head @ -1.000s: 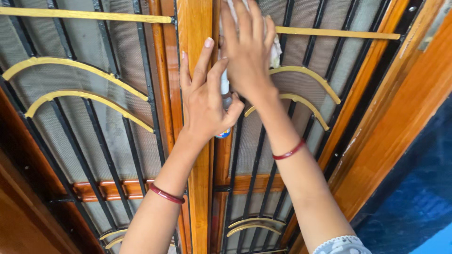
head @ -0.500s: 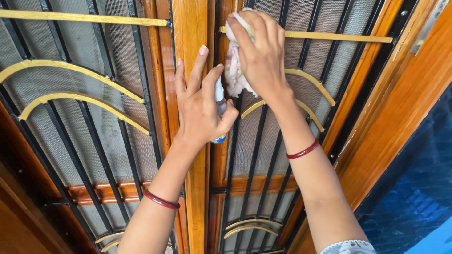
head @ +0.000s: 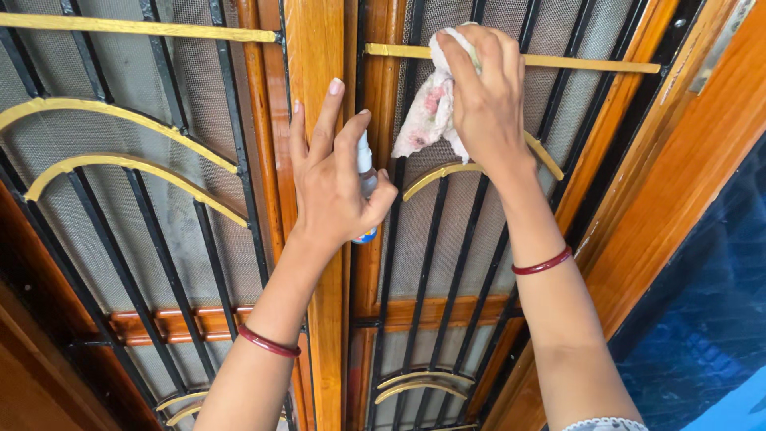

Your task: The person cleans a wooden window frame with a mesh screen using a spray bottle and a cloth. They repeatedly spray the frame and wipe it down with the cloth, focusing on the vertical and horizontal wooden sections.

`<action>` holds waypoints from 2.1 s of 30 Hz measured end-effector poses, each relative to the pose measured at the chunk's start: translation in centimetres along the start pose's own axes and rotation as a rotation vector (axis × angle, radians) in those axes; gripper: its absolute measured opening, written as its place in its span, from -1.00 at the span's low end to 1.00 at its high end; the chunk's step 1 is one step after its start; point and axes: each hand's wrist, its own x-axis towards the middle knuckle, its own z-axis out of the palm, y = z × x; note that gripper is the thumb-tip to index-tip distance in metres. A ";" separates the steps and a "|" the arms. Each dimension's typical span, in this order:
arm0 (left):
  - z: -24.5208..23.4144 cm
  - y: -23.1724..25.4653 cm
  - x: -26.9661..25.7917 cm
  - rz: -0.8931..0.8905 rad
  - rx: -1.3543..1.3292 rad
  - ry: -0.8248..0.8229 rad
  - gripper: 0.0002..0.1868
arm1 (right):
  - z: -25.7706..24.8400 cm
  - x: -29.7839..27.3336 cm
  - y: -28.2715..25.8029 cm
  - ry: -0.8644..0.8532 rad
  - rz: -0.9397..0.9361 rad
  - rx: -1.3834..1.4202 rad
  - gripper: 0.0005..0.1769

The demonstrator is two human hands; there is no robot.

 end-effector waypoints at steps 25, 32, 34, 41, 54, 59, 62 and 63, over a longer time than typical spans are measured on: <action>0.1 -0.2 -0.1 0.004 0.011 0.007 -0.33 | -2.5 -4.6 6.3 -0.019 0.167 -0.124 -0.53; 0.3 0.0 -0.1 0.005 0.005 0.013 -0.34 | -3.6 -7.9 10.0 0.001 0.268 -0.230 -0.51; 0.2 -0.1 -0.1 0.006 0.007 0.016 -0.34 | -3.8 -8.3 10.9 0.017 0.283 -0.289 -0.48; 0.3 -0.1 -0.1 0.009 0.010 0.023 -0.35 | -4.8 -9.1 12.0 0.011 0.253 -0.479 -0.45; 0.2 0.3 -0.2 -0.005 -0.003 0.017 -0.38 | -8.8 -8.8 9.2 -0.388 0.854 -0.326 -0.66; 0.2 0.3 -0.2 -0.002 -0.009 0.025 -0.36 | -8.2 -5.2 1.8 0.150 0.521 -0.036 -0.71; 0.3 0.3 -0.2 0.001 -0.015 0.026 -0.34 | -3.7 -3.2 -1.7 0.291 0.396 0.104 -0.66; 0.3 0.2 -0.2 0.000 -0.017 0.024 -0.34 | -2.1 -2.5 -2.7 0.292 0.364 0.100 -0.66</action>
